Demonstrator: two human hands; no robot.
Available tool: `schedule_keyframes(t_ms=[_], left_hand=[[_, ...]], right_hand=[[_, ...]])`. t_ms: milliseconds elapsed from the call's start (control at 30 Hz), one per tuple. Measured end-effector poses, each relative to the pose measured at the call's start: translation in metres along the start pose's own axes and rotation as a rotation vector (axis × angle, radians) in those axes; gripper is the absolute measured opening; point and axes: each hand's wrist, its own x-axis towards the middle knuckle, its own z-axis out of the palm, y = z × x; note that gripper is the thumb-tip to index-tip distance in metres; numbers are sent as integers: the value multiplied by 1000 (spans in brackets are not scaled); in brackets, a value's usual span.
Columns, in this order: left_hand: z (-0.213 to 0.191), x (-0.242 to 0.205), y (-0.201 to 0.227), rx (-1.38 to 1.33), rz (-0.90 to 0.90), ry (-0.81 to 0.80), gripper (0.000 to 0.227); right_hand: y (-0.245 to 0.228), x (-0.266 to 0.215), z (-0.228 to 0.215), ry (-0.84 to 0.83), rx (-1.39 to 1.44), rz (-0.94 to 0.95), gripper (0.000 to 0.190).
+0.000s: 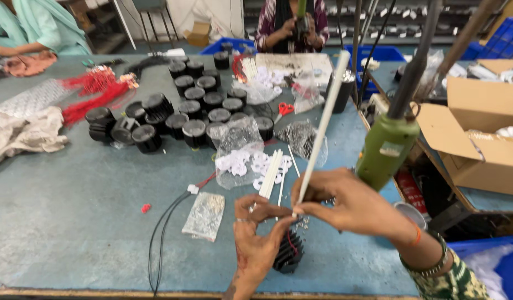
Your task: The person assembles small electronic components by inserting white rods and wires into black cylindrical housings and securing them with a hot glue gun. They handle multiple housings, rods, wires, and small metal parts on a cluttered workbench.
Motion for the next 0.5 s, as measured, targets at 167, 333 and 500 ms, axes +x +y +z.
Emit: schedule_keyframes(t_ms=[167,333,500], left_hand=[[-8,-15,-3,-108,298,-163,77],[8,-43,-42,-77,142,-355,54],[11,-48,-86,109,87,-367,16]], right_hand=[[-3,-9,5,106,80,-67,13],[2,-14,5,83,62,-5,12],[13,-14,4,-94,-67,27,16]])
